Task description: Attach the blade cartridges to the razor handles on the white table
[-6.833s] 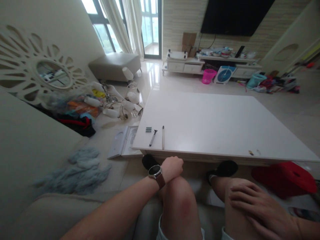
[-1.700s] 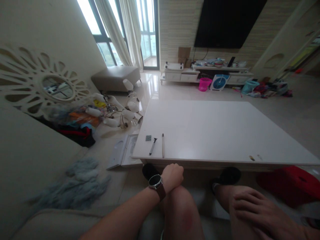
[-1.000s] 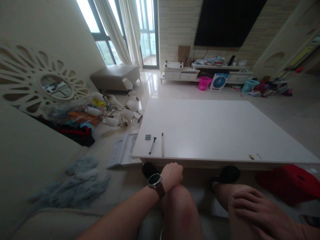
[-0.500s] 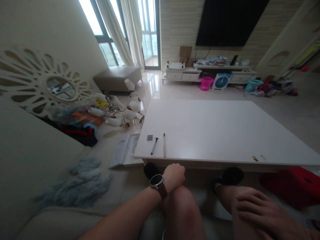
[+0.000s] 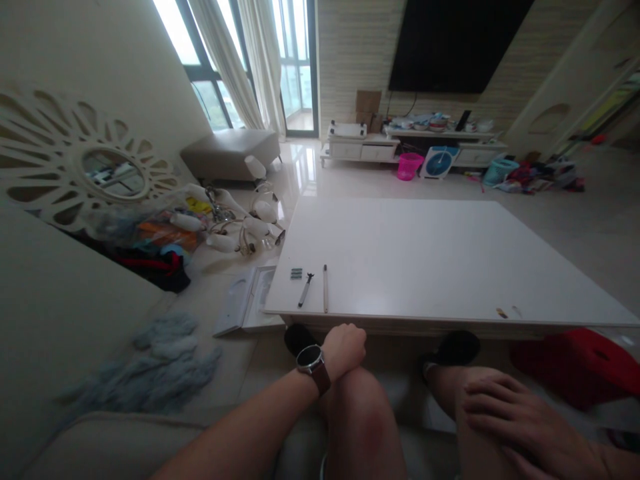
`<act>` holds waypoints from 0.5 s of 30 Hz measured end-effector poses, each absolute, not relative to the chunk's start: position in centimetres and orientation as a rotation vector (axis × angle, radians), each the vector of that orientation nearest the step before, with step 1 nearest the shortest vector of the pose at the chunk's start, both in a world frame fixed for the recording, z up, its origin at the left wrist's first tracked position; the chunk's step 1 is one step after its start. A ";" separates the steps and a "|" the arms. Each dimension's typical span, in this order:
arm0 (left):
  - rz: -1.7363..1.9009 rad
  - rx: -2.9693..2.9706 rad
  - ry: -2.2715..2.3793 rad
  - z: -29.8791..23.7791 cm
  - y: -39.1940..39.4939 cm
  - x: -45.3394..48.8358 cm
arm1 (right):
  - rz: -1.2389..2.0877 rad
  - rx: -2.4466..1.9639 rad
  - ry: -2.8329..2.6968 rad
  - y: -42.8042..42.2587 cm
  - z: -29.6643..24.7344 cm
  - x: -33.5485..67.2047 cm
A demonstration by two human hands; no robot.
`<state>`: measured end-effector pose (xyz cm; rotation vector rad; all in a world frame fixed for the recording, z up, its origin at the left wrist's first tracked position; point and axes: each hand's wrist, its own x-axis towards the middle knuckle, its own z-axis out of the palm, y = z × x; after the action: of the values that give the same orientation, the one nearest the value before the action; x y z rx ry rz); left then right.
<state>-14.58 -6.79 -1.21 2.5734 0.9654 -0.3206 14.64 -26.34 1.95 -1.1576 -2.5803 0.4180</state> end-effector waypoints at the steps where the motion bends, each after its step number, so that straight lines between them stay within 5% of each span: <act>1: -0.320 2.572 0.966 -1.2 -6.8 -14.6 | 0.421 -1.158 -2.575 -26.4 1.9 14.7; 15: -0.311 2.569 0.984 -1.2 -6.8 -14.7 | 0.415 -1.137 -2.576 -26.0 2.4 14.4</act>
<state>-14.74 -6.75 -1.23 2.5686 0.9840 -0.3105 14.40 -25.99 2.44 -1.1366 -2.5757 0.4150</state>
